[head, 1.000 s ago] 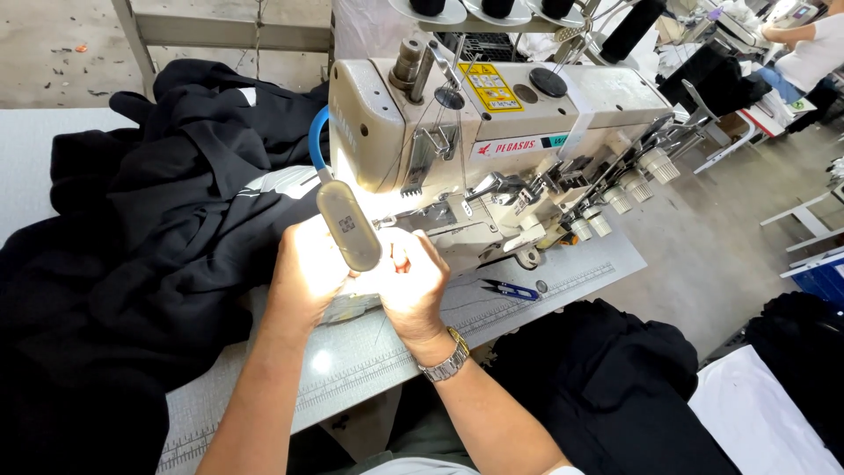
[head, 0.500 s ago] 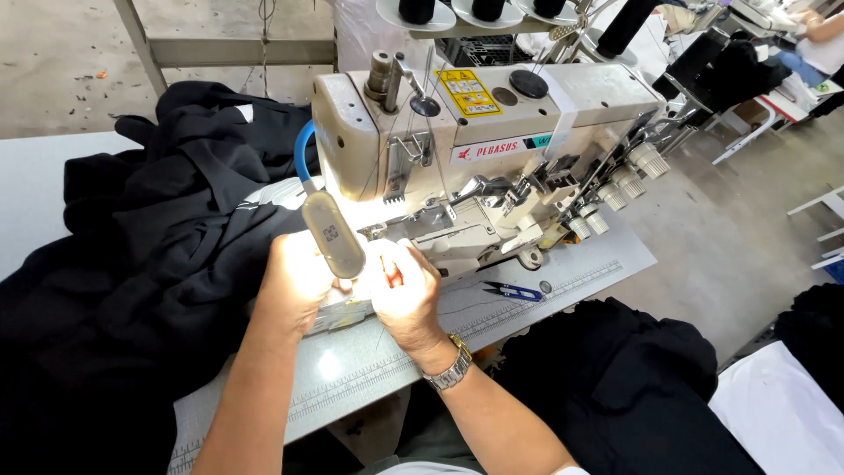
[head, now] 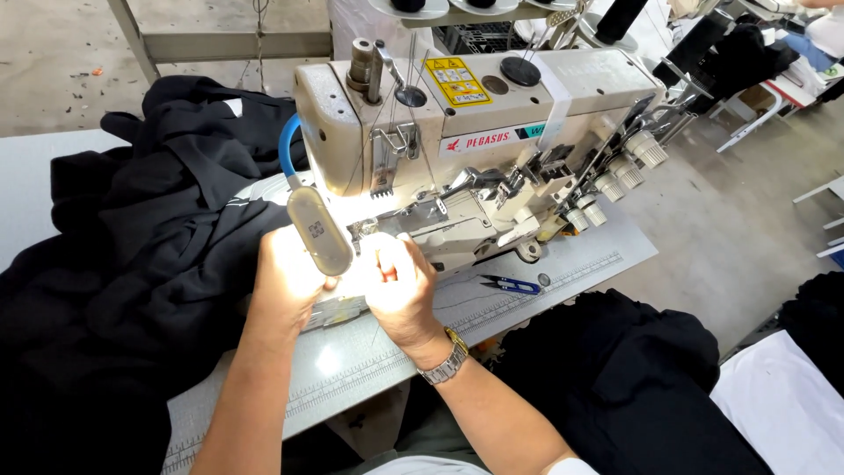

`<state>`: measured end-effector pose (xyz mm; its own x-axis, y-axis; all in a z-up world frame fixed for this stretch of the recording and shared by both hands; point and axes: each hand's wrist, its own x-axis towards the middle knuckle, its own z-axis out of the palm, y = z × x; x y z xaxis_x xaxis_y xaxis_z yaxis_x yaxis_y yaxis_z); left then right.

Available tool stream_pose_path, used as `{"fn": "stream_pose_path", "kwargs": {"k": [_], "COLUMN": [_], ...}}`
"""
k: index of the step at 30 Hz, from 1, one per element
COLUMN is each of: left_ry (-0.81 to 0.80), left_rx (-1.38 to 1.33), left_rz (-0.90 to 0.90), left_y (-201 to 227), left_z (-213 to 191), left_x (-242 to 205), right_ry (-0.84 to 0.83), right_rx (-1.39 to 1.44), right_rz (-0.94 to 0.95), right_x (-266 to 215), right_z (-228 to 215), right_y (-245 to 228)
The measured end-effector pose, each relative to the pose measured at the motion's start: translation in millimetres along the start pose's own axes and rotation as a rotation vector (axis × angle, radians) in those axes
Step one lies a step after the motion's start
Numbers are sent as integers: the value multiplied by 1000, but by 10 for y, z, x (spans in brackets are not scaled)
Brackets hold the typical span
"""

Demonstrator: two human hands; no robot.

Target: Threading an industrial sewing machine using tweezers to guide the thread through the machine's components.

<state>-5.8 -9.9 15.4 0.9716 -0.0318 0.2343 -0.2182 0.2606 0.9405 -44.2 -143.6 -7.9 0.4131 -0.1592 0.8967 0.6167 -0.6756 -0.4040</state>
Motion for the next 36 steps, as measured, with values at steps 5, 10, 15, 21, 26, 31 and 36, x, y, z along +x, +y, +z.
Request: {"fn": "stream_pose_path", "kwargs": {"k": [5,10,15,21,26,31,36], "left_ry": [40,25,15,-25,-26,-21,-37], "left_rx": [38,63,129,125,138,139,144], "left_rz": [38,16,32,70,82,83,119], "left_y": [38,26,-7,-34,-94,-132,-124], "left_z": [2,-34,-57,-86,-99,-106,-117], "left_x": [-10,-14,-25,-20,-21,-27,-32], "right_ry": [3,-16,-53,-47,-31,-16,2], "right_rx": [25,-30,-1,-27,-32,-40,-34], "right_rz": [-7,6,41,45,48,48,26], "right_x": [206,204,182,262,187,51,33], "right_z": [7,8,24,-10,9,26,26], "right_y": [-141,-105,-126,-203,-122,29,72]}}
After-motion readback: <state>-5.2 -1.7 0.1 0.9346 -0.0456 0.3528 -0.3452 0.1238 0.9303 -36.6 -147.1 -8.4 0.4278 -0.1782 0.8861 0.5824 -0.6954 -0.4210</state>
